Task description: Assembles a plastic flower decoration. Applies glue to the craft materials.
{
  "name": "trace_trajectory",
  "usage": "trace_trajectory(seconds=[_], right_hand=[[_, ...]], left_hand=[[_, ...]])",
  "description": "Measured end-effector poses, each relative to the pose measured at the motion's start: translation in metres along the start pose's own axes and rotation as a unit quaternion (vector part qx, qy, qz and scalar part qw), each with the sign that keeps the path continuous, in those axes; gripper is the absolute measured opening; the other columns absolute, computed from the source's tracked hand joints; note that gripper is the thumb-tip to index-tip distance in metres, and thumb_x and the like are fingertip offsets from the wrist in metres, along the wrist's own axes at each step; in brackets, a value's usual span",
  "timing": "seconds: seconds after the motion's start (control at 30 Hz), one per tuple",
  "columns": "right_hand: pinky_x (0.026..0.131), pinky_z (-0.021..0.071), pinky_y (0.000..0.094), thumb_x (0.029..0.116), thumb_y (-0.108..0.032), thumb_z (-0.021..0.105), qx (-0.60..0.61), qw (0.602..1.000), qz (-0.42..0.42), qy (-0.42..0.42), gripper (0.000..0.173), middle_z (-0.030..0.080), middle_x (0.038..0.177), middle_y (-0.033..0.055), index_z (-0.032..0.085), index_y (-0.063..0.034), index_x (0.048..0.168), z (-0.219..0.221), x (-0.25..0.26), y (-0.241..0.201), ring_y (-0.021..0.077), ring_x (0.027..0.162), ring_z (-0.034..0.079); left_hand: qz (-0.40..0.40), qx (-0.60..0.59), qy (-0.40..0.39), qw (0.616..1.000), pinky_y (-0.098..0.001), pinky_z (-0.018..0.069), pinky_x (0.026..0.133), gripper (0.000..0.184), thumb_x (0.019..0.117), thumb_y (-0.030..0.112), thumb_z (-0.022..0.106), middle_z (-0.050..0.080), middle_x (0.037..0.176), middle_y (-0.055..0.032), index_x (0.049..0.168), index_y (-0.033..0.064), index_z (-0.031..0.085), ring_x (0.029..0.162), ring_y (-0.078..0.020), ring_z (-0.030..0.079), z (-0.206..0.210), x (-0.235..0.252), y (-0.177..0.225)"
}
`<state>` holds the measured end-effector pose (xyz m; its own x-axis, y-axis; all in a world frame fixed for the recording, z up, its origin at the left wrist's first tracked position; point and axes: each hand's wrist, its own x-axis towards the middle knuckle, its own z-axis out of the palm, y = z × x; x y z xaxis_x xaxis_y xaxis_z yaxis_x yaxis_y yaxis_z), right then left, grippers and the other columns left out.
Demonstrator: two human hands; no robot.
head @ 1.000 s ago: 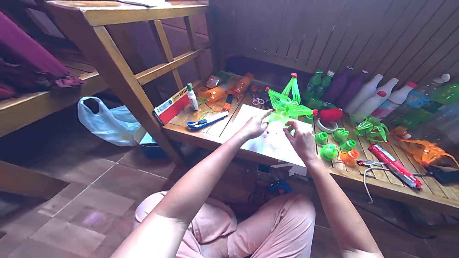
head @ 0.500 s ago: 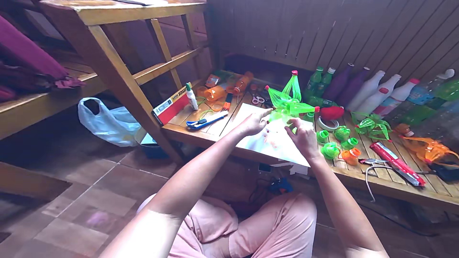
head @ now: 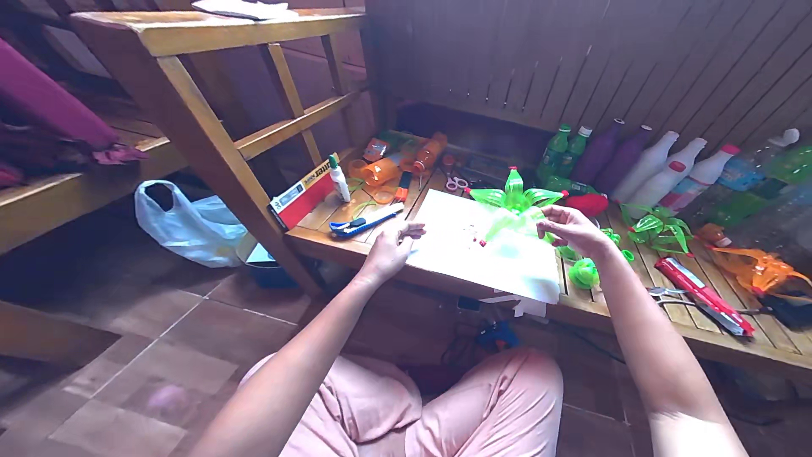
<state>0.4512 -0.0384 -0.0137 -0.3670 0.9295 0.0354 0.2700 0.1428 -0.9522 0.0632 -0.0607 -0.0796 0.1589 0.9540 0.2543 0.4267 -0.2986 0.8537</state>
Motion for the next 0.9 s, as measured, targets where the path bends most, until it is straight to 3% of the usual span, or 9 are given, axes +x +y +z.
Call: trace_trajectory(seconds=[0.2, 0.47, 0.77, 0.9], right_hand=[[0.046, 0.0433, 0.0137, 0.0972, -0.003, 0.056, -0.021, 0.998, 0.031, -0.044, 0.016, 0.068, 0.073, -0.0008, 0.064, -0.0061, 0.110, -0.006, -0.001, 0.002, -0.0001, 0.055, 0.057], [0.051, 0.0466, 0.0142, 0.0986, -0.005, 0.057, -0.023, 0.994, 0.063, -0.082, 0.015, 0.070, 0.081, -0.0022, 0.063, -0.0078, 0.112, -0.016, 0.008, 0.005, 0.0006, 0.064, 0.062], [0.053, 0.0477, 0.0147, 0.0985, -0.005, 0.058, -0.043, 0.989, 0.096, -0.102, 0.014, 0.069, 0.081, -0.0015, 0.063, -0.0063, 0.111, -0.021, 0.015, 0.009, 0.0013, 0.064, 0.062], [0.051, 0.0465, 0.0145, 0.0997, -0.004, 0.059, -0.073, 0.986, 0.116, -0.093, 0.021, 0.071, 0.082, 0.0002, 0.063, -0.0025, 0.121, -0.023, 0.014, 0.004, 0.0005, 0.059, 0.059]], left_hand=[[0.004, -0.021, 0.009, 1.000, -0.0383, 0.0532, 0.099, 0.038, 0.1012, -0.002, 0.041, 0.070, 0.124, -0.0136, 0.131, -0.0012, 0.064, 0.113, -0.0190, 0.068, 0.004, -0.010, 0.003], [-0.001, -0.038, 0.007, 0.999, -0.0341, 0.0543, 0.098, 0.036, 0.1021, 0.000, 0.041, 0.070, 0.124, -0.0130, 0.131, -0.0011, 0.063, 0.111, -0.0153, 0.068, 0.007, -0.016, 0.000], [-0.005, -0.056, 0.007, 0.998, -0.0326, 0.0539, 0.098, 0.035, 0.1021, 0.000, 0.042, 0.070, 0.124, -0.0126, 0.130, -0.0011, 0.063, 0.112, -0.0137, 0.068, 0.006, -0.019, 0.002], [-0.008, -0.049, 0.006, 0.999, -0.0332, 0.0536, 0.099, 0.034, 0.1032, 0.000, 0.043, 0.070, 0.125, -0.0109, 0.130, -0.0002, 0.064, 0.112, -0.0134, 0.068, 0.006, -0.019, 0.007]])
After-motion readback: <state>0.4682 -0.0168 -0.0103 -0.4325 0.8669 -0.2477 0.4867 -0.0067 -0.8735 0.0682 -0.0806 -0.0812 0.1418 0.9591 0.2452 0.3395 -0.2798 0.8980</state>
